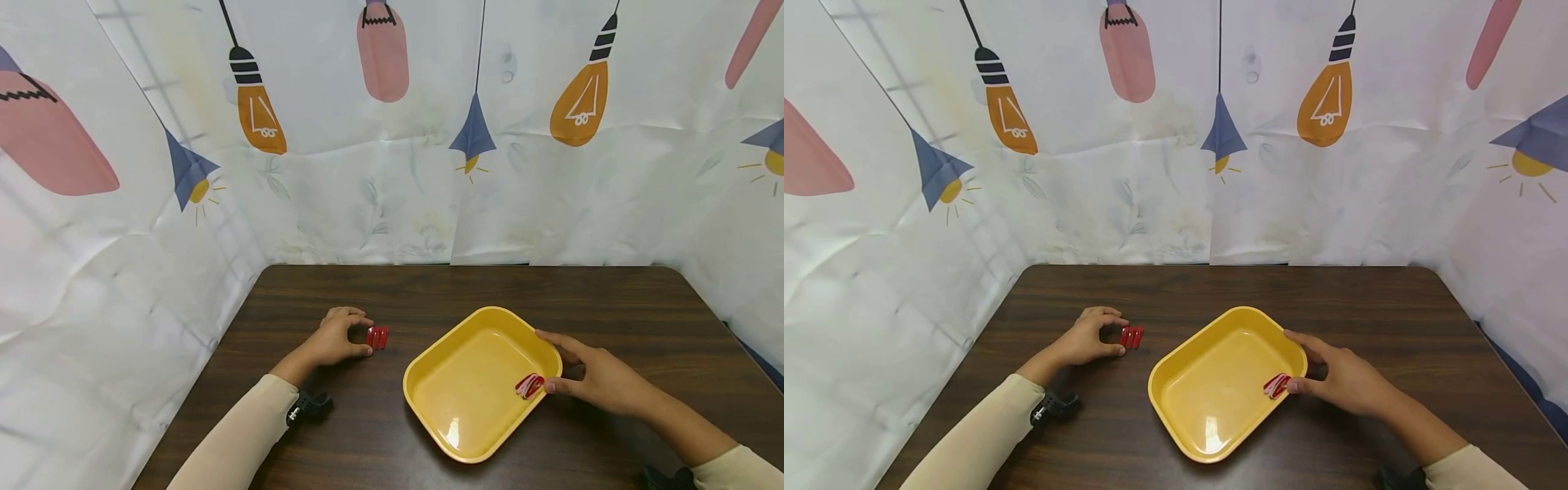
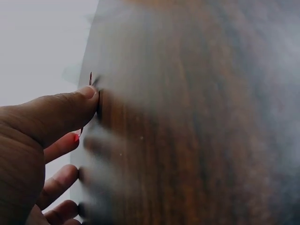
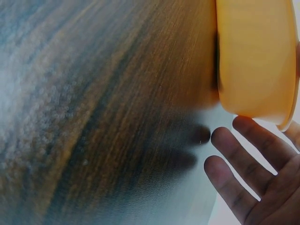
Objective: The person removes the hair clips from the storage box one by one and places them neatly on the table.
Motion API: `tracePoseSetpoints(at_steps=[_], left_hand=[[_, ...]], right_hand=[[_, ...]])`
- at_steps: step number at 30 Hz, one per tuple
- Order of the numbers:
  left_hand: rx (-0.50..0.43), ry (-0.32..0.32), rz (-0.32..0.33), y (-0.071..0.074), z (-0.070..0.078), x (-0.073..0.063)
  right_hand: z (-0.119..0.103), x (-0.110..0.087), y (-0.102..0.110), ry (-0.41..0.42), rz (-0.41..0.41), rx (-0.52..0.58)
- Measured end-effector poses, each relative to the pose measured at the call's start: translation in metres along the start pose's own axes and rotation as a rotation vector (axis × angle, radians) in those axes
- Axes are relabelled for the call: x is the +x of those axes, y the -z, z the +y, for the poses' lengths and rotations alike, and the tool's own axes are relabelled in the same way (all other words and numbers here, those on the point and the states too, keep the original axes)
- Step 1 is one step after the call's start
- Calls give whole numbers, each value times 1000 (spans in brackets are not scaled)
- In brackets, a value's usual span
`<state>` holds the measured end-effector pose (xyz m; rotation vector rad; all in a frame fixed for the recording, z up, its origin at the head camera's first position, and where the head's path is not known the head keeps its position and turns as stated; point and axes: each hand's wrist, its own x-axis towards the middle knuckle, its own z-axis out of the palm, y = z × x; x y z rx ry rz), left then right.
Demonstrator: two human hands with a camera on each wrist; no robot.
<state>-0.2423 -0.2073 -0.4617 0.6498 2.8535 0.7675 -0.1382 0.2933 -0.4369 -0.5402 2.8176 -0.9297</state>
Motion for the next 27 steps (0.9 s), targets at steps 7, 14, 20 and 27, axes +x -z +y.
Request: tracePoseSetpoints(at_steps=[7,14,20,27], left_hand=[[2,15,-17,0,0,0],[4,0,-11,-1,-2,1],[7,-4,-7,-2,-2,0],[2,3,-8,1,0,-1]], right_hand=[[-1,0,0,0,2,-4],[-1,0,0,5,3,-5],[-2,-1,0,13,4,3],[-2,-1,0,15,4,3]])
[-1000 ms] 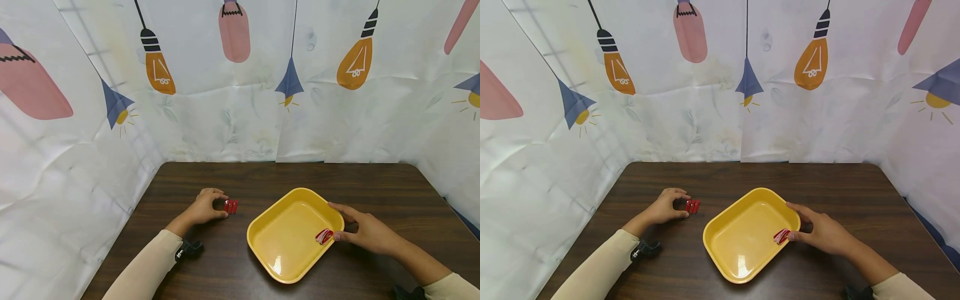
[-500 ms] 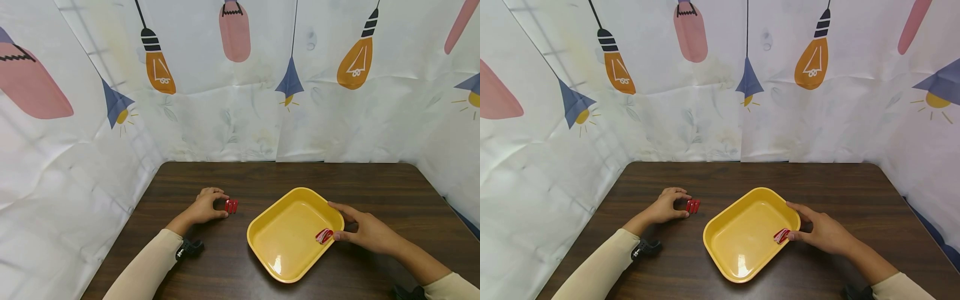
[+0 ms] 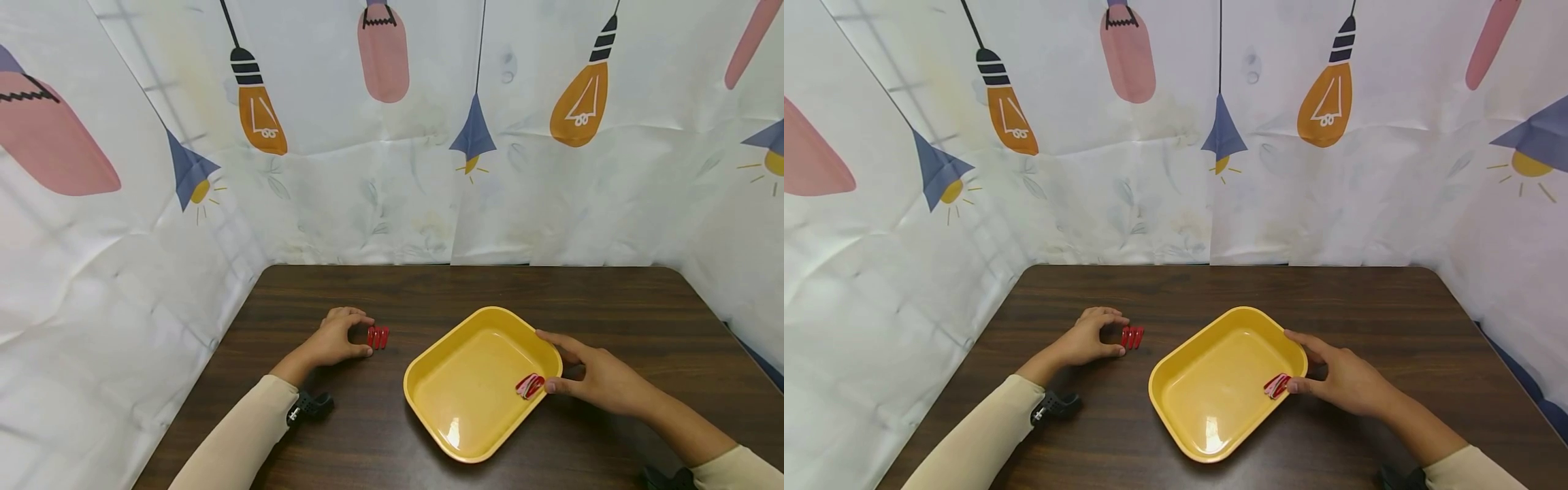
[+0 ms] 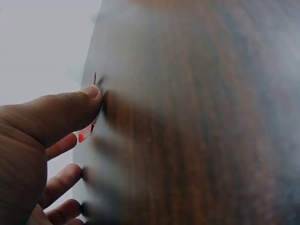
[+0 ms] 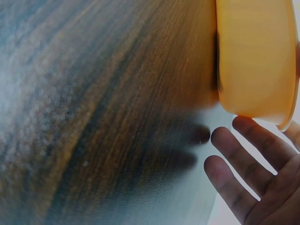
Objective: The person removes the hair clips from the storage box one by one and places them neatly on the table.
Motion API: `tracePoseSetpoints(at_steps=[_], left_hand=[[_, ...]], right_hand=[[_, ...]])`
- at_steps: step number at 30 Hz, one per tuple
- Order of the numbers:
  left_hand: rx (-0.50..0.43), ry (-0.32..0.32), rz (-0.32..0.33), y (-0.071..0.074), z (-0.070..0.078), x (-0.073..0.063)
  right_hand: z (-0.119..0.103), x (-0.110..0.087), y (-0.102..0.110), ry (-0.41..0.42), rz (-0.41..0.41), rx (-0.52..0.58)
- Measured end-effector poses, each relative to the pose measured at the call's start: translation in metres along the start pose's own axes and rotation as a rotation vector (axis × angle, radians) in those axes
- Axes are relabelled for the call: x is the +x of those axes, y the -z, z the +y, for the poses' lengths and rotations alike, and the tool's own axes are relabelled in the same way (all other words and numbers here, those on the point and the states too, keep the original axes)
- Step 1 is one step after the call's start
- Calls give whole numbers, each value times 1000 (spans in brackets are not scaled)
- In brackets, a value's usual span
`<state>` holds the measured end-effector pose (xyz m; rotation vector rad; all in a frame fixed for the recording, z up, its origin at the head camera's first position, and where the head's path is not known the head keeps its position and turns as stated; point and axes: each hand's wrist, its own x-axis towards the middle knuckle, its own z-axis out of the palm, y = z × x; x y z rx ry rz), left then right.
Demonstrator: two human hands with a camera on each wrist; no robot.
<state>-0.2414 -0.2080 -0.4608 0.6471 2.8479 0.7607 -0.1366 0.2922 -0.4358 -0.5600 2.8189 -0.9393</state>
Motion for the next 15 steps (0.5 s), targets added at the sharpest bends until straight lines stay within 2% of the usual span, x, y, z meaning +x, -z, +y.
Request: tracePoseSetpoints(at_steps=[7,15], left_hand=[[-38,-3,-8,5,8,0],[-54,-53,4,11,25,3]], right_hand=[[1,0,0,2,5,-3],[1,0,0,-1,1,0]])
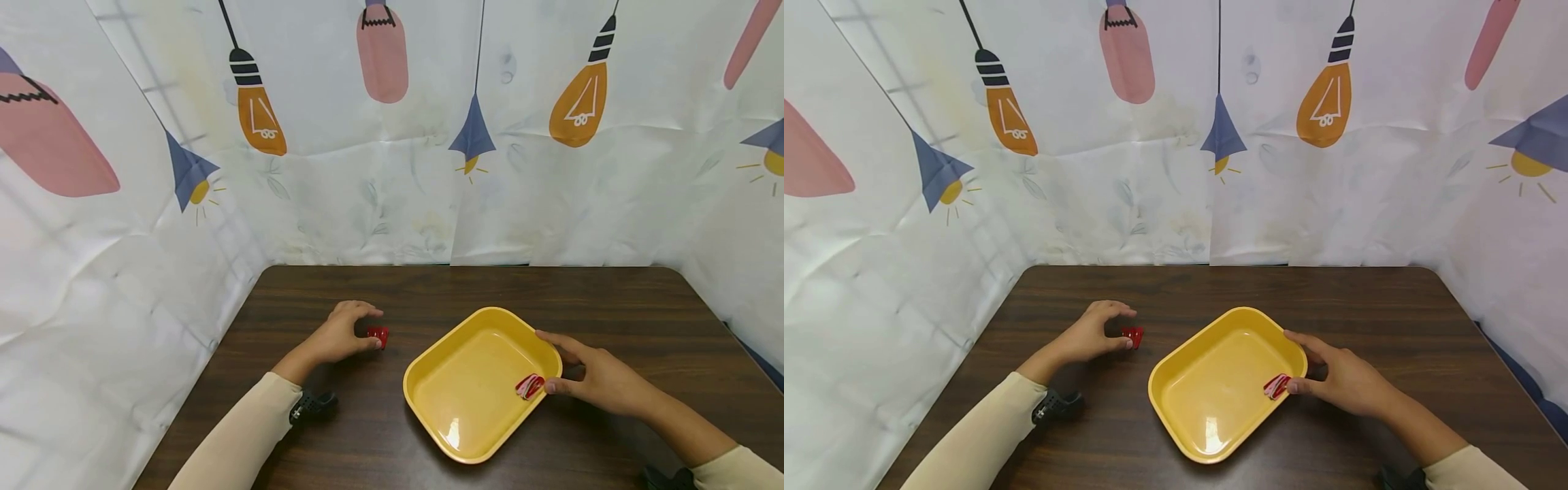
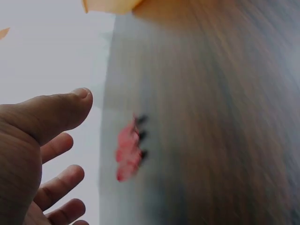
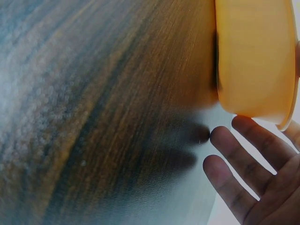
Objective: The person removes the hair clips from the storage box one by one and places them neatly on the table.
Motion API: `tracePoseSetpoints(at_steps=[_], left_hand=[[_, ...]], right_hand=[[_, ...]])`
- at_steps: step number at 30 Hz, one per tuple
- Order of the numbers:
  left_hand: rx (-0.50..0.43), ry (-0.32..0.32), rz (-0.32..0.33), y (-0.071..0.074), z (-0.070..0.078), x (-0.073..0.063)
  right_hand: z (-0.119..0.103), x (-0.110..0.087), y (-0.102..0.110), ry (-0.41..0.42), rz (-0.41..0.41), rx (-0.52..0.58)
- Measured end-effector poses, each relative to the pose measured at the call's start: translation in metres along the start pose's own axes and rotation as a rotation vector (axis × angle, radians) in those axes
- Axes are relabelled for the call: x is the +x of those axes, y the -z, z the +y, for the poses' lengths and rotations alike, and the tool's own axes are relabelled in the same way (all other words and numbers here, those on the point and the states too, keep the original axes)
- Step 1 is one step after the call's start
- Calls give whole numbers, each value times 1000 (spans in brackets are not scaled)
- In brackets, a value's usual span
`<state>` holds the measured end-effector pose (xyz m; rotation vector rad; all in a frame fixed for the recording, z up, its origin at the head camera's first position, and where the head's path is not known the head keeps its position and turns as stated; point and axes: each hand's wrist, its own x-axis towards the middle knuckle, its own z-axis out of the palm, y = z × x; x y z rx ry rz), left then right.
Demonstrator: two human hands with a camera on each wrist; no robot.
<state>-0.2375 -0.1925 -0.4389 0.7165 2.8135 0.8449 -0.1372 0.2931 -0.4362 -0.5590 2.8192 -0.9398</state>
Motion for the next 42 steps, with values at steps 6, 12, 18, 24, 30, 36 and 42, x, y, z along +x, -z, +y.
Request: tracePoseSetpoints(at_steps=[6,12,18,24,30,36,42], left_hand=[[-20,-45,18,4,18,4],[-41,-83,12,7,34,6],[-62,-107,-2,7,47,8],[-57,-147,-14,6,61,11],[-60,-183,-42,4,76,15],[-58,-243,-44,4,89,20],[-30,-296,-48,1,102,26]], right_hand=[[1,0,0,-5,-1,8],[2,0,0,-2,-3,8],[2,0,-1,4,-2,13],[1,0,0,-1,-7,18],[1,1,0,-4,-7,18],[1,1,0,-11,-8,10],[1,1,0,-12,-5,6]])
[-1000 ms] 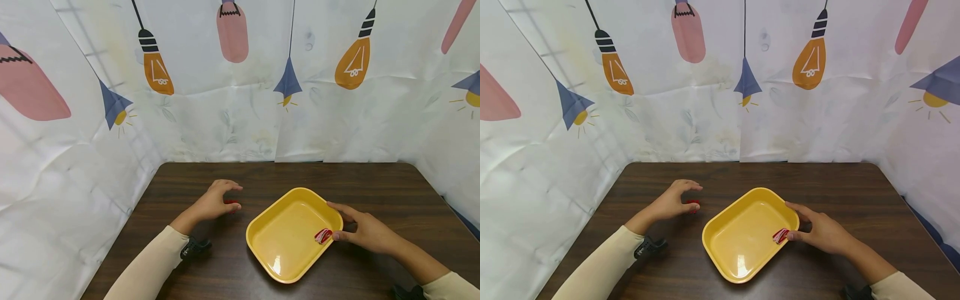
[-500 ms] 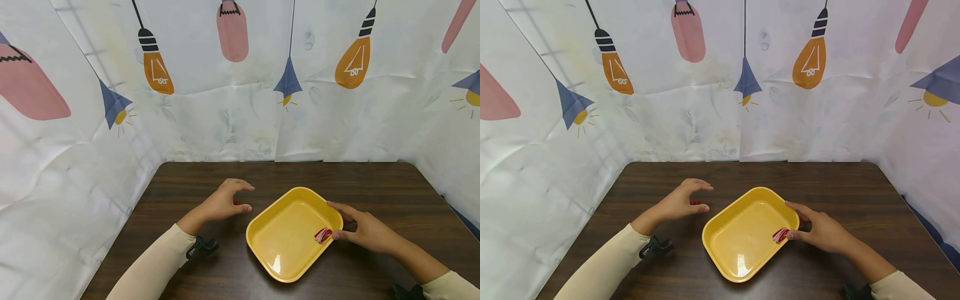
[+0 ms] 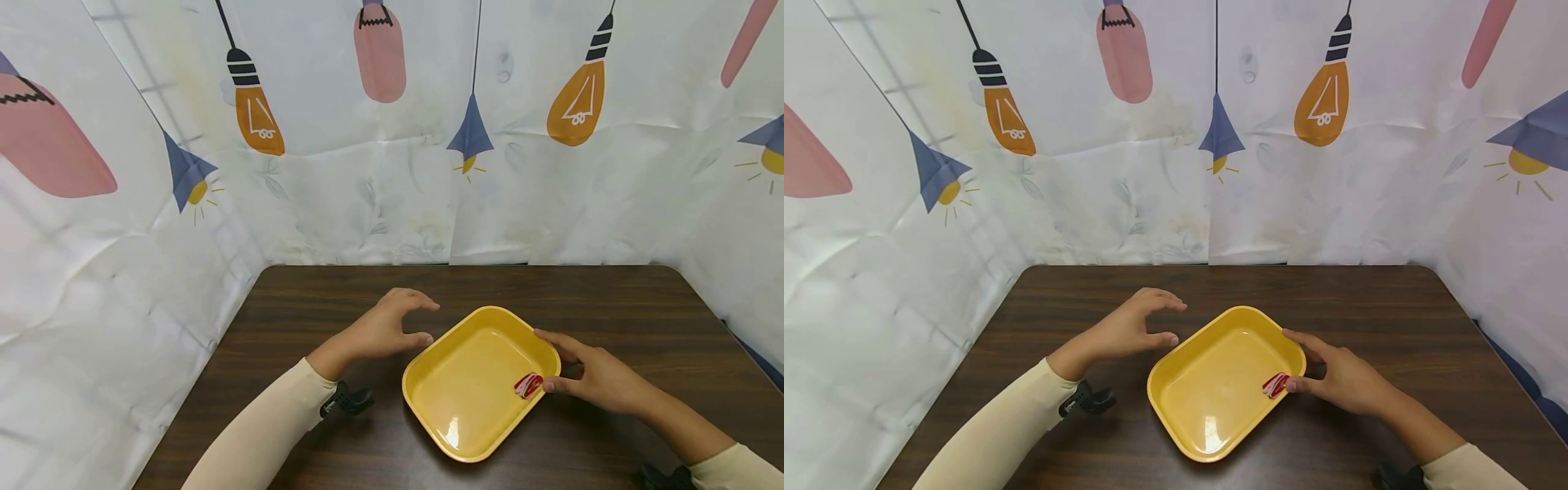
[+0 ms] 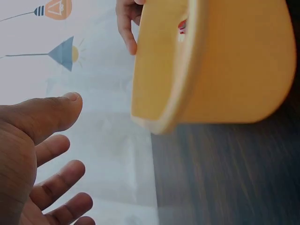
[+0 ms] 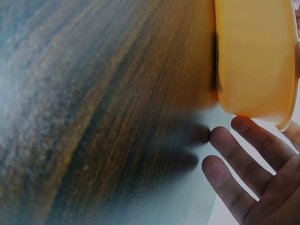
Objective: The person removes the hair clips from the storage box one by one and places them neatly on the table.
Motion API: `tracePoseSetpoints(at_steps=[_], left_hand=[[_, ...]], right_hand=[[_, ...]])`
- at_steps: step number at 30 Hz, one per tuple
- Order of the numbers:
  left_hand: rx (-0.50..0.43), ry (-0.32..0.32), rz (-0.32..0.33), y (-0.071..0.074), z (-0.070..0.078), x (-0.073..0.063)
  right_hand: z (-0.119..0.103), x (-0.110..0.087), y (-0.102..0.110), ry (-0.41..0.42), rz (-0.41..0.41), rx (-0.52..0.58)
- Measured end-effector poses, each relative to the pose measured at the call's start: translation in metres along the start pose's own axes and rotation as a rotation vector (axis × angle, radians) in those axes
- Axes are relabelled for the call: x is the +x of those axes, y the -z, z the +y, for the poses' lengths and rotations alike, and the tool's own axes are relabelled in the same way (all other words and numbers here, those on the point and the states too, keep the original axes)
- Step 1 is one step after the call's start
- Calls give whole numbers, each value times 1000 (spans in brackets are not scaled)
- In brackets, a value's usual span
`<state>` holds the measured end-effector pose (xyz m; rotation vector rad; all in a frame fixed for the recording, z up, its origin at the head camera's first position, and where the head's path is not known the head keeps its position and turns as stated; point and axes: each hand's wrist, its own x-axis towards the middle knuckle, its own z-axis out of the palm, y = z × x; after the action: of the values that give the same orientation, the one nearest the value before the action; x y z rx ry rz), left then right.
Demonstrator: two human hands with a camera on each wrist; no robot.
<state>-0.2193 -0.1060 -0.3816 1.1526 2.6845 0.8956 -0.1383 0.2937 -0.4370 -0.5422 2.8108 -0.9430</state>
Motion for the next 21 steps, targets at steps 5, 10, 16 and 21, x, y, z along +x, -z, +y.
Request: tracePoseSetpoints(at_steps=[5,10,16,21], left_hand=[[7,-24,-19,-3,11,9],[6,-31,-50,-7,19,16],[13,-59,-54,-10,28,25],[21,-83,-71,-15,32,31]], right_hand=[[0,0,0,3,0,2],[0,0,0,6,-1,7],[0,0,0,-1,0,-1],[-1,0,0,2,-1,2]])
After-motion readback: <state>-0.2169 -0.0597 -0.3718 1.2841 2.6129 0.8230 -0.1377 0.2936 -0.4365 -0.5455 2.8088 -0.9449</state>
